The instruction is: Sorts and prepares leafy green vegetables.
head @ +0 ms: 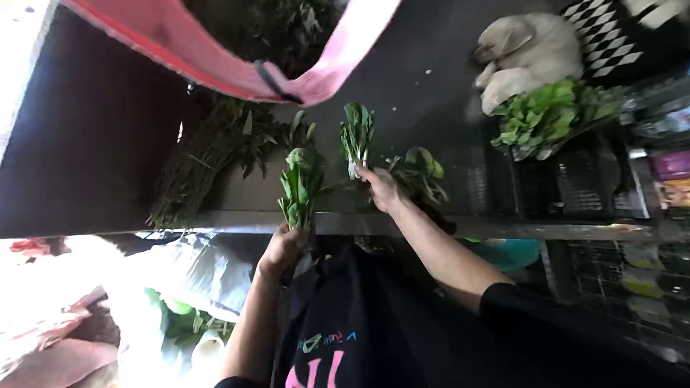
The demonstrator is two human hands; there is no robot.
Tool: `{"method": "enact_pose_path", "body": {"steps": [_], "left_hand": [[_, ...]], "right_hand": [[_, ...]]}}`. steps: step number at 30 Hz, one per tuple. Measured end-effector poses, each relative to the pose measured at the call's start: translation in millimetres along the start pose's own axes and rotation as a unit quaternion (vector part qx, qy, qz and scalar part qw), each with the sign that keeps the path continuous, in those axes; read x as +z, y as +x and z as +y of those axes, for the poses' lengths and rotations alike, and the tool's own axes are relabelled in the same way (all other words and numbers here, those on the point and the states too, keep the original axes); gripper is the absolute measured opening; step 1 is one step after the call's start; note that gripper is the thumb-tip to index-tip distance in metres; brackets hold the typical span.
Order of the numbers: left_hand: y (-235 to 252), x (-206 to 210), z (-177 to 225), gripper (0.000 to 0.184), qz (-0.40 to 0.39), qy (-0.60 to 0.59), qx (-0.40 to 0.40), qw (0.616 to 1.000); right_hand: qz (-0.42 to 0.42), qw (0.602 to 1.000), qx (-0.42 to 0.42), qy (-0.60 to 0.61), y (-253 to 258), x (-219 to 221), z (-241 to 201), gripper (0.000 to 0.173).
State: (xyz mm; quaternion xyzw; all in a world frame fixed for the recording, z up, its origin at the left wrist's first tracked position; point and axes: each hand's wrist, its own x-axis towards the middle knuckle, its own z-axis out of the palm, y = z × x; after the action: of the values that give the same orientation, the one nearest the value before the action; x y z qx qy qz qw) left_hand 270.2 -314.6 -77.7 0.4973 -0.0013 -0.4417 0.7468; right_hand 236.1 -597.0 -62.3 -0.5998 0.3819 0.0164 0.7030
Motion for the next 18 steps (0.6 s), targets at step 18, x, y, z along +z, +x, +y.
{"method": "enact_pose_path", "body": {"steps": [18], "left_hand": [[-17.2, -43.1, -62.1, 0.03, -0.067, -0.155, -0.076, 0.983]], "right_hand": [[-0.125, 0.908, -0.056, -0.397, -68.1, 93.5, 41.5, 0.045]]}}
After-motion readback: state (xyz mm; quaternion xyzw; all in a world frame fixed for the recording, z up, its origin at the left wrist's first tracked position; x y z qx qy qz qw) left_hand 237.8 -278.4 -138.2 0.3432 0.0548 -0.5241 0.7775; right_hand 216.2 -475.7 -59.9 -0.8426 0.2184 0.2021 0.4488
